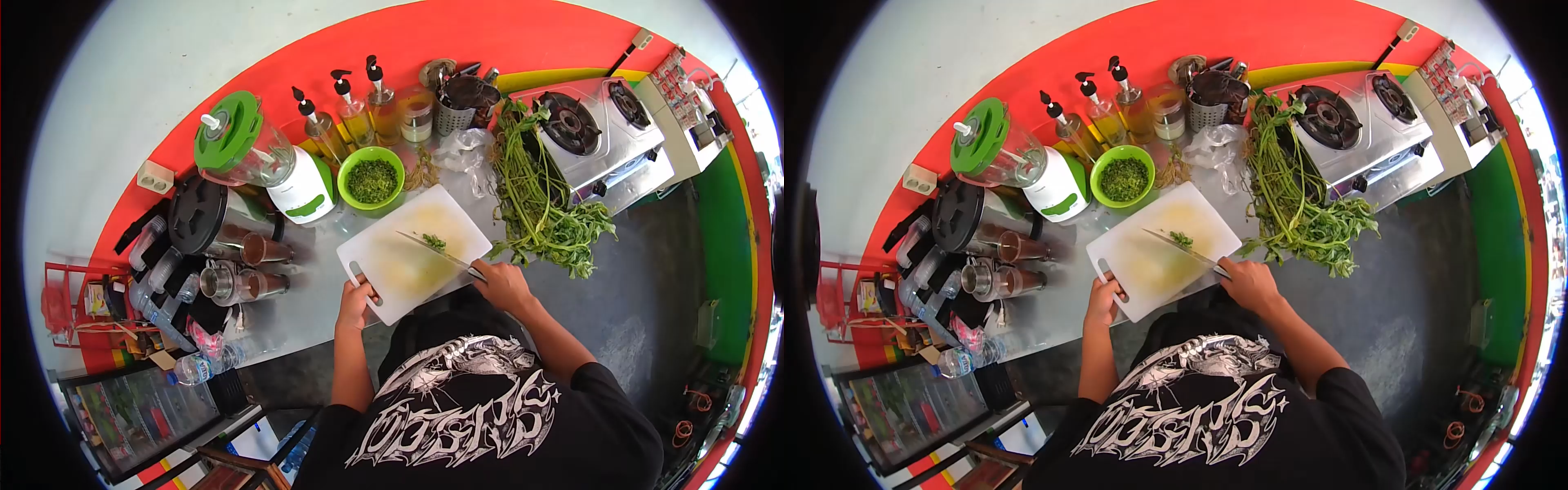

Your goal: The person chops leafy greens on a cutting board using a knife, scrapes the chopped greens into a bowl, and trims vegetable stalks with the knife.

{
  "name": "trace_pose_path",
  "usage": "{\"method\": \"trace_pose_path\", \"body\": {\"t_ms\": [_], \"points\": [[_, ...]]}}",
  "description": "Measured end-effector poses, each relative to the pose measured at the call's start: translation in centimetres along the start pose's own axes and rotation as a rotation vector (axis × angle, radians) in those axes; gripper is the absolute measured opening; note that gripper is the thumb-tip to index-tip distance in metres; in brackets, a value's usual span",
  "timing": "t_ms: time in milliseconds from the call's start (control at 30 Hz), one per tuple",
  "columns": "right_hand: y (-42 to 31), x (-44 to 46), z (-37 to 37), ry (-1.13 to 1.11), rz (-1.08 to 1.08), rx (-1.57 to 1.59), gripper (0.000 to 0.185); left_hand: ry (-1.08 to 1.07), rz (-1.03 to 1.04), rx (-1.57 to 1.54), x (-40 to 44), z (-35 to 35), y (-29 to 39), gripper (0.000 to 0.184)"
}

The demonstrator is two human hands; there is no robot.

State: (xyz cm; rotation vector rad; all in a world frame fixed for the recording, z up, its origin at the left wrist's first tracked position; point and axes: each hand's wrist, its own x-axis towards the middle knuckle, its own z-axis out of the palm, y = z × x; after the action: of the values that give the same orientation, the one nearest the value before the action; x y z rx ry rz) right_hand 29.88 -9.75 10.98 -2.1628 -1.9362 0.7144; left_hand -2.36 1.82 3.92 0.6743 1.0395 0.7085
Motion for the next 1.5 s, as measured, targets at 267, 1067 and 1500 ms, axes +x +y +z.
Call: {"method": "trace_pose_path", "body": {"t_ms": [267,1067,1500], "points": [[-1.2,4.3,-3.9,0.037,-0.214,0.147,0.036,0.236,0.130,-0.147,-4.9,2.8,2.3,0.026],[-2.3,24.8,-3.3,-0.021,-0.535,0.072,0.033,0.776,0.440,-0.187,-7.8,10.1,5.3,0.015],[-4.5,17.5,-4.8,-0.196,-0.711,0.261,0.032,0.920,0.420,-0.164,-7.6,13.4,5.2,0.024]]}}
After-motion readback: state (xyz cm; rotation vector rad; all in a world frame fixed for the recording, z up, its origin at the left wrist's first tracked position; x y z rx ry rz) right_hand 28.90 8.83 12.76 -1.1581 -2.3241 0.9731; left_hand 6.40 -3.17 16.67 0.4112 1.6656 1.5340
